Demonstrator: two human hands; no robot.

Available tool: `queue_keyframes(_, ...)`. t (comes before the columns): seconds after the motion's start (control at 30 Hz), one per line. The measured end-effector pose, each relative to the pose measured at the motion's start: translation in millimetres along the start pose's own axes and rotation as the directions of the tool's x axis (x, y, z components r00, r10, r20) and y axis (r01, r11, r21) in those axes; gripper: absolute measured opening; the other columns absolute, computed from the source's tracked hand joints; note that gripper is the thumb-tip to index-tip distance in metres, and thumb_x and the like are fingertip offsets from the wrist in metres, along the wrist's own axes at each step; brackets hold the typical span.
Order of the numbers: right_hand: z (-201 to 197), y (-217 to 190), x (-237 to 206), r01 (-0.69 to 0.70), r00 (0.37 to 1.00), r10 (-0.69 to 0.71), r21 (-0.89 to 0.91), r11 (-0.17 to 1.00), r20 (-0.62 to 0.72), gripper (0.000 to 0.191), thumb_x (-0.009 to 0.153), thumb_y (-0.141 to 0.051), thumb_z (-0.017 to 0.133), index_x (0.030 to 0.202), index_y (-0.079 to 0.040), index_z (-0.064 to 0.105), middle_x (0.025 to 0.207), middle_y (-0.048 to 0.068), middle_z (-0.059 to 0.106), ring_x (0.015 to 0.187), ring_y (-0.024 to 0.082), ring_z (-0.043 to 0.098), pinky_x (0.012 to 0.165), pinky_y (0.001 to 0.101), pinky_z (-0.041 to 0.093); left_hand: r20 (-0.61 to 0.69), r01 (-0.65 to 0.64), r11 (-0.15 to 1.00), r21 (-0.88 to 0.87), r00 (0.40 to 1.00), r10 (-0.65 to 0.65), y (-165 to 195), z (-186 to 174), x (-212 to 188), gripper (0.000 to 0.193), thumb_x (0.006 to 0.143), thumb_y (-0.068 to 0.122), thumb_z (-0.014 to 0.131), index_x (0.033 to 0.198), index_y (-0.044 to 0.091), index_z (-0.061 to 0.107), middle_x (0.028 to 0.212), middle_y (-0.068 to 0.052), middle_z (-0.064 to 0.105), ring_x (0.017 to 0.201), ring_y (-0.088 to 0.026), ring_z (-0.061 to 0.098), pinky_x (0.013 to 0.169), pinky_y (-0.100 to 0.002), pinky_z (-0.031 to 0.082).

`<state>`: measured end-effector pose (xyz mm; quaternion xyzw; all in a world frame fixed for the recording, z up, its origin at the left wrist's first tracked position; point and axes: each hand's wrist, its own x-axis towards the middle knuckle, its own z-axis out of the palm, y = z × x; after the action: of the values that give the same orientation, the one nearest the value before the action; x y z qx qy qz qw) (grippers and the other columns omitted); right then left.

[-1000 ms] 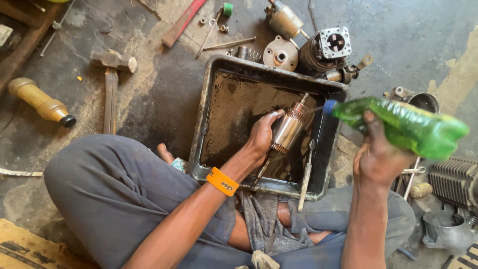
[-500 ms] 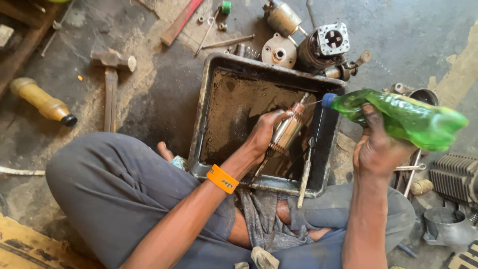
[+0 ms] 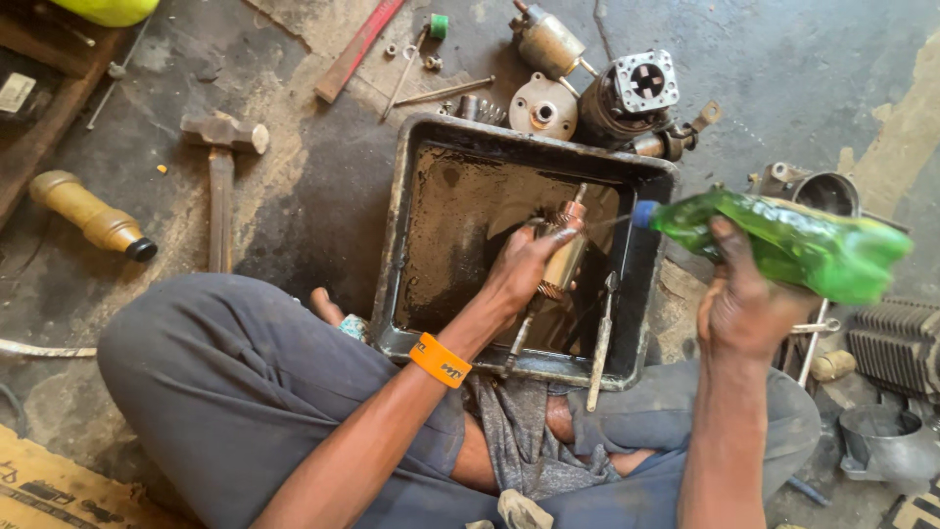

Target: The person sits on the workshop floor with a black tray and pours liquid from a plastic bottle over a motor armature, rotating and turning it to rinse it. They then scrub the armature and other metal engine components in the tray, handling several parts one at a time.

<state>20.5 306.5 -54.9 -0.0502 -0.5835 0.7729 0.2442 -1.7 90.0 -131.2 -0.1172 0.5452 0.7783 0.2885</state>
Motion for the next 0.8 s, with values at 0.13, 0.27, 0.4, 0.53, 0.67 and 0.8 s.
queue_keyframes(0.13, 11, -10, -5, -0.059, 0.998, 0.058, 0.058, 0.997, 0.025, 0.057, 0.094, 0.014, 0.081, 0.137, 0.000, 0.047, 0.126, 0.013, 0.062, 0.116, 0.027, 0.068, 0.110, 0.0423, 0.059, 0.041, 0.056, 0.984, -0.171, 0.998, -0.049, -1, -1, 2, 0.042, 0.100, 0.042, 0.056, 0.093, 0.002, 0.068, 0.075, -0.010, 0.069, 0.057, -0.016, 0.066, 0.049, -0.029, 0.052)
queue_keyframes(0.27, 22, -15, -5, -0.031, 0.999, 0.030, 0.069, 0.997, 0.013, 0.056, 0.096, 0.018, 0.077, 0.138, 0.000, 0.045, 0.126, 0.014, 0.064, 0.115, 0.028, 0.069, 0.109, 0.0427, 0.060, 0.025, 0.023, 0.953, -0.301, 1.000, -0.016, -6, 0, 5, 0.040, 0.100, 0.040, 0.054, 0.109, 0.005, 0.071, 0.087, -0.002, 0.071, 0.071, -0.011, 0.066, 0.059, -0.025, 0.054)
queue_keyframes(0.4, 23, -19, -7, -0.075, 0.985, 0.075, -0.008, 0.997, 0.157, 0.047, 0.099, 0.016, 0.070, 0.137, 0.002, 0.046, 0.115, 0.016, 0.065, 0.111, 0.032, 0.073, 0.107, 0.0447, 0.059, 0.035, 0.043, 0.944, -0.328, 0.999, -0.033, -16, -5, 11, 0.040, 0.101, 0.041, 0.056, 0.105, 0.004, 0.072, 0.083, -0.001, 0.069, 0.068, -0.011, 0.063, 0.057, -0.027, 0.050)
queue_keyframes(0.53, 20, -19, -7, -0.075, 0.996, 0.078, -0.064, 0.995, 0.045, 0.041, 0.098, 0.015, 0.070, 0.132, 0.006, 0.048, 0.120, 0.016, 0.064, 0.110, 0.028, 0.068, 0.102, 0.0415, 0.060, -0.028, 0.025, 0.956, -0.293, 0.999, -0.035, -26, -8, 15, 0.041, 0.101, 0.041, 0.060, 0.099, 0.003, 0.073, 0.080, -0.003, 0.069, 0.065, -0.013, 0.063, 0.055, -0.028, 0.050)
queue_keyframes(0.67, 20, -13, -7, -0.122, 0.988, 0.118, 0.033, 0.992, 0.099, 0.044, 0.094, 0.012, 0.071, 0.131, 0.000, 0.050, 0.118, 0.014, 0.063, 0.113, 0.030, 0.069, 0.106, 0.0422, 0.060, -0.074, -0.073, 0.963, -0.258, 0.996, 0.056, -27, -10, 21, 0.044, 0.100, 0.045, 0.062, 0.101, 0.003, 0.076, 0.081, -0.002, 0.070, 0.066, -0.010, 0.064, 0.057, -0.026, 0.050)
queue_keyframes(0.8, 19, -12, -12, -0.108, 0.989, 0.108, -0.001, 0.994, 0.097, 0.033, 0.101, 0.013, 0.072, 0.129, 0.007, 0.056, 0.120, 0.021, 0.066, 0.110, 0.030, 0.071, 0.105, 0.0428, 0.062, -0.070, -0.023, 0.954, -0.299, 0.998, 0.003, -18, -9, 16, 0.048, 0.099, 0.052, 0.059, 0.095, 0.006, 0.073, 0.077, -0.003, 0.068, 0.061, -0.012, 0.064, 0.053, -0.028, 0.051)
